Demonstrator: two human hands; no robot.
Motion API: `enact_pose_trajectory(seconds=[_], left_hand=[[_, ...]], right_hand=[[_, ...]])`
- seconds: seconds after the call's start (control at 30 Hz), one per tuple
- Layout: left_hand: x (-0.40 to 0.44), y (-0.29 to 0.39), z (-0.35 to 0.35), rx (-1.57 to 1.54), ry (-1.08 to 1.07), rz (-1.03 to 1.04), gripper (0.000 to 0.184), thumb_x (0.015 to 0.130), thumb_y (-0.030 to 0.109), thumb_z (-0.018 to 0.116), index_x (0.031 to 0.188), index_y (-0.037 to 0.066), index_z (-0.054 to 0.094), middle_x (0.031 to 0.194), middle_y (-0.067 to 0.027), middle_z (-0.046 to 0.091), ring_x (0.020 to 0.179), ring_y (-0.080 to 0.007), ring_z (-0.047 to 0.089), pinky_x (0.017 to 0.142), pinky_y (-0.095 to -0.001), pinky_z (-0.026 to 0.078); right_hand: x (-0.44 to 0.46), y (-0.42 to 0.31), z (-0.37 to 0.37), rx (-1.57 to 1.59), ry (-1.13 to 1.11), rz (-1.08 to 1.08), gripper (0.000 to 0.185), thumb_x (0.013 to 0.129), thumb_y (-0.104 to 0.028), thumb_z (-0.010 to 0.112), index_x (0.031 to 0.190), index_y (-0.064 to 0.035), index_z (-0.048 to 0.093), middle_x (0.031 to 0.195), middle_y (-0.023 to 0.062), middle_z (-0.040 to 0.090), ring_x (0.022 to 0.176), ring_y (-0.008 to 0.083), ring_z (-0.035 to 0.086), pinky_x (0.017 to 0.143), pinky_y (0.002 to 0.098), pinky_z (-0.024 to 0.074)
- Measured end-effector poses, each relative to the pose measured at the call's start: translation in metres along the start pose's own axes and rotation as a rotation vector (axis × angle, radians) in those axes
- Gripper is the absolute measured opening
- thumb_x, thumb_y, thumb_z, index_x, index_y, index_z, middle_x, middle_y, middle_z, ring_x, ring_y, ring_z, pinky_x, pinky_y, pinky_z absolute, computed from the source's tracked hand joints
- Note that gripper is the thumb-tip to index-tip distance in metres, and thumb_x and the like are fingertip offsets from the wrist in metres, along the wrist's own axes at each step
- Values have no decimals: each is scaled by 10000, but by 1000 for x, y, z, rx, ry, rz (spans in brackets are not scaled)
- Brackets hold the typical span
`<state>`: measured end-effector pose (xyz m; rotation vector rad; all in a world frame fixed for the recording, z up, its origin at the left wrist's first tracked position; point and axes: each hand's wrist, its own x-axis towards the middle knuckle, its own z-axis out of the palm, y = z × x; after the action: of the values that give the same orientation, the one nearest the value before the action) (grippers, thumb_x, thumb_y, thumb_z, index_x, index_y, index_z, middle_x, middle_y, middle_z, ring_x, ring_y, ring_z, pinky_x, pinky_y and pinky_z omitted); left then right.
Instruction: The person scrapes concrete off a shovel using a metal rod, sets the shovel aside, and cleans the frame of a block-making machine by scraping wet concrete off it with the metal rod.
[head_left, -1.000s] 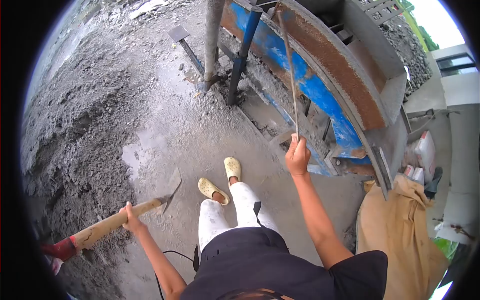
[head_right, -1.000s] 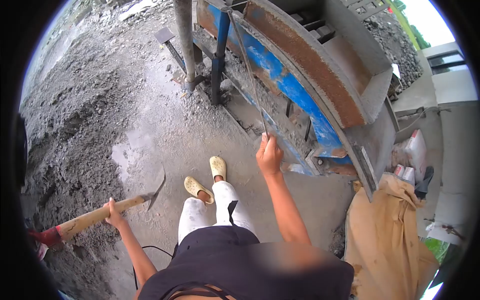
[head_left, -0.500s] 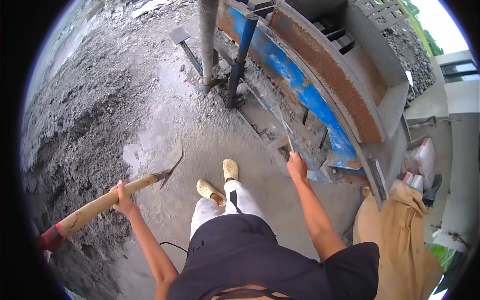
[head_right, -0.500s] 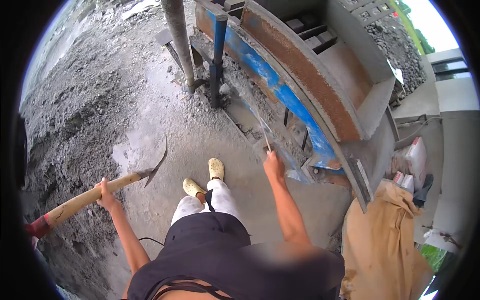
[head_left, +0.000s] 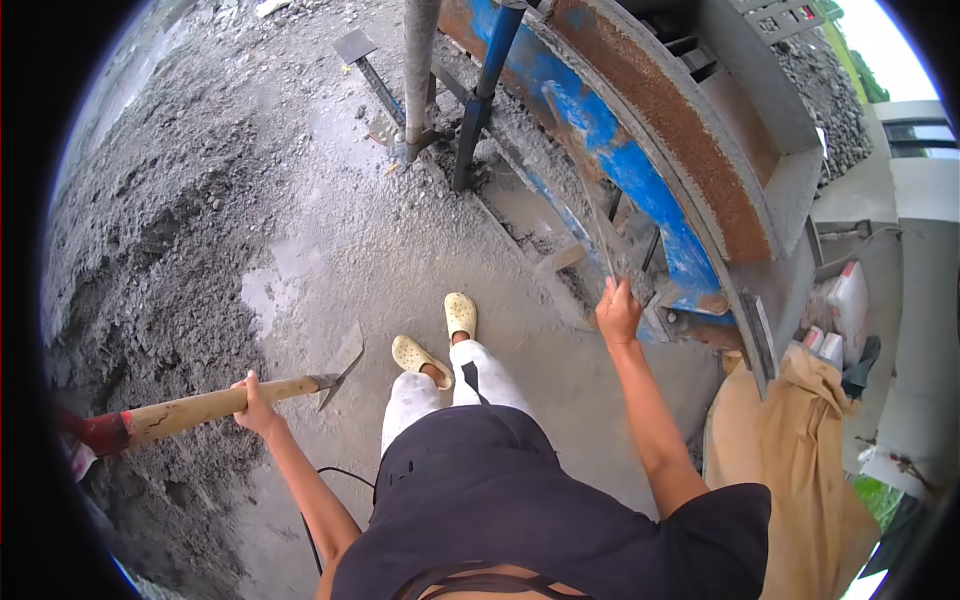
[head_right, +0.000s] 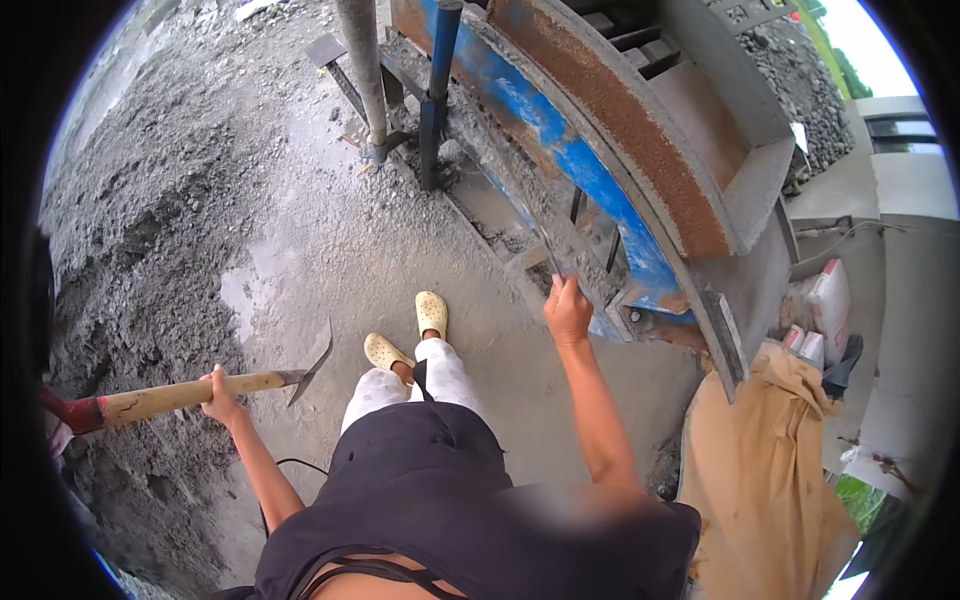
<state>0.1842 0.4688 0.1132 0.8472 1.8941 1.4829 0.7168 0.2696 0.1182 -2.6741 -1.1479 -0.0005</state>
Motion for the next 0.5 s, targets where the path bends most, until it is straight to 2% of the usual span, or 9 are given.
enact_pose_trajectory(seconds=[0.07,0.13,0.17,0.27,0.37,0.47,0.5], left_hand=[[-1,-6,-3,-39,16,12,166,670,59,687,729,33,535,766,-27,512,697,-123,490,669,-279,431],[0,-8,-11,-26,-31,5,154,673,72,685,712,38,540,758,-21,511,697,-119,482,676,-275,424],[-1,-6,-10,-8,-37,3,152,674,75,684,709,40,540,756,-19,510,699,-119,480,678,-274,422],[-1,-2,-25,39,-49,-8,147,680,82,680,709,43,540,756,-16,510,694,-114,473,682,-271,417],[5,-6,-24,37,-31,1,143,684,86,676,714,46,542,760,-14,513,690,-111,473,686,-271,415],[7,-4,-26,29,-64,-4,142,685,91,677,719,47,546,764,-14,518,696,-114,481,694,-274,416],[5,-3,-26,24,-75,-6,143,685,92,678,720,47,548,765,-15,520,699,-115,485,697,-275,417]], right_hand=[[-5,14,20,-199,-160,53,232,860,-258,454,761,-49,478,619,177,585,584,365,580,512,438,453],[-15,14,15,-227,-171,46,231,857,-247,462,731,-54,462,593,173,574,568,347,581,484,417,452],[-5,3,8,-236,-169,27,233,856,-241,466,715,-56,454,580,171,569,560,338,581,470,406,451],[-11,-23,-16,-10,112,-114,248,856,-270,455,748,-48,479,596,192,576,589,361,585,514,447,455],[-8,14,20,-8,24,7,254,859,-273,445,769,-39,487,622,204,582,622,368,588,540,455,453],[20,19,12,-212,-81,37,200,841,-231,492,778,-41,486,596,186,569,564,351,575,485,437,443],[30,3,-5,-168,-47,30,191,845,-224,482,787,-41,479,588,185,566,551,359,570,478,435,442]])
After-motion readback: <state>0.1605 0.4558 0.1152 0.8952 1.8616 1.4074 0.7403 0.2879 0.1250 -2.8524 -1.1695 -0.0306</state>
